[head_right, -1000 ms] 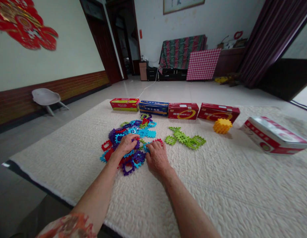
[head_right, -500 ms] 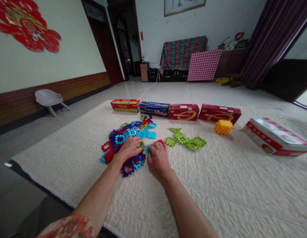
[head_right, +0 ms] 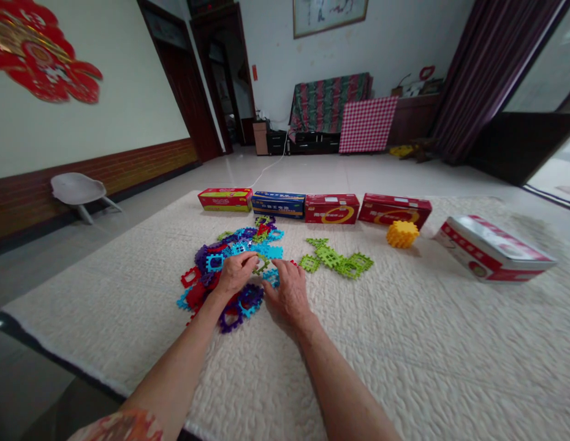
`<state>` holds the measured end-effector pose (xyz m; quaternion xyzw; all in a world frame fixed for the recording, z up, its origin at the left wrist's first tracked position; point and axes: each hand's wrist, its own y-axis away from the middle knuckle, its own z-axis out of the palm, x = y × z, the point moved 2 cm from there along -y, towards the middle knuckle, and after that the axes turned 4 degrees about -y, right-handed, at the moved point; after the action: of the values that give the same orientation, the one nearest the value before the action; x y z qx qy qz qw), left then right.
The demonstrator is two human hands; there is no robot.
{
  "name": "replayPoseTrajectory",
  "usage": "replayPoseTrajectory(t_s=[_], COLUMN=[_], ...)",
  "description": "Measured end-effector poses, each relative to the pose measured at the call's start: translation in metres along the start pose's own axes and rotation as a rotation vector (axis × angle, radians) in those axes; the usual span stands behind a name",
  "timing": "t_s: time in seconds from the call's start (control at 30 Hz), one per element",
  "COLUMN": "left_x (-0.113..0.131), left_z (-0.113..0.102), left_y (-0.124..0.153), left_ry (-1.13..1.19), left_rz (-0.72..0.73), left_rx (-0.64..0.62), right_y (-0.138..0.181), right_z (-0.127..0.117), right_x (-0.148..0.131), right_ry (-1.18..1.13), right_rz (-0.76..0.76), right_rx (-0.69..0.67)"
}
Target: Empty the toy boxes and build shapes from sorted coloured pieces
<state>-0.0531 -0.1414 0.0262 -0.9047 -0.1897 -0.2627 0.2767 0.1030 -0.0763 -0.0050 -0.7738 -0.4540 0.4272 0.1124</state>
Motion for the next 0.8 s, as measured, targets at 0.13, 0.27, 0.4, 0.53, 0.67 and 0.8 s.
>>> replayPoseTrajectory(t_s=[0.13,0.27,0.4,0.53,0.67,0.8], left_x=[0.007,0.015,0.029,0.044,0.049,0.044], left_z=[0.015,0.032,0.043,0.054,0.061,0.065], left_y=[0.0,-0.003,-0.012,-0.023,-0.025,-0.014], left_ry=[0.287,0.491,0.568,0.58,0.193,-0.149], left_rz=[-0.117,-0.223,-0.262,-0.241,-0.052,0.217], left_rx=[-0.027,-0.08,-0.108,-0.137,-0.062,-0.111], right_y=[-0.001,-0.002,-0.005,-0.01,-0.012,-0.011], right_z=[-0.003,-0.004,-0.006,-0.021,-0.041,-0.043], right_x=[-0.001,0.004,0.017,0.033,0.048,0.05], right_ry=[0.014,0.045,0.013,0.031,0.181,0.242], right_rz=[-0.02,0.005,0.022,0.036,0.192,0.215], right_rx=[0.062,0.146,0.243,0.353,0.525,0.482])
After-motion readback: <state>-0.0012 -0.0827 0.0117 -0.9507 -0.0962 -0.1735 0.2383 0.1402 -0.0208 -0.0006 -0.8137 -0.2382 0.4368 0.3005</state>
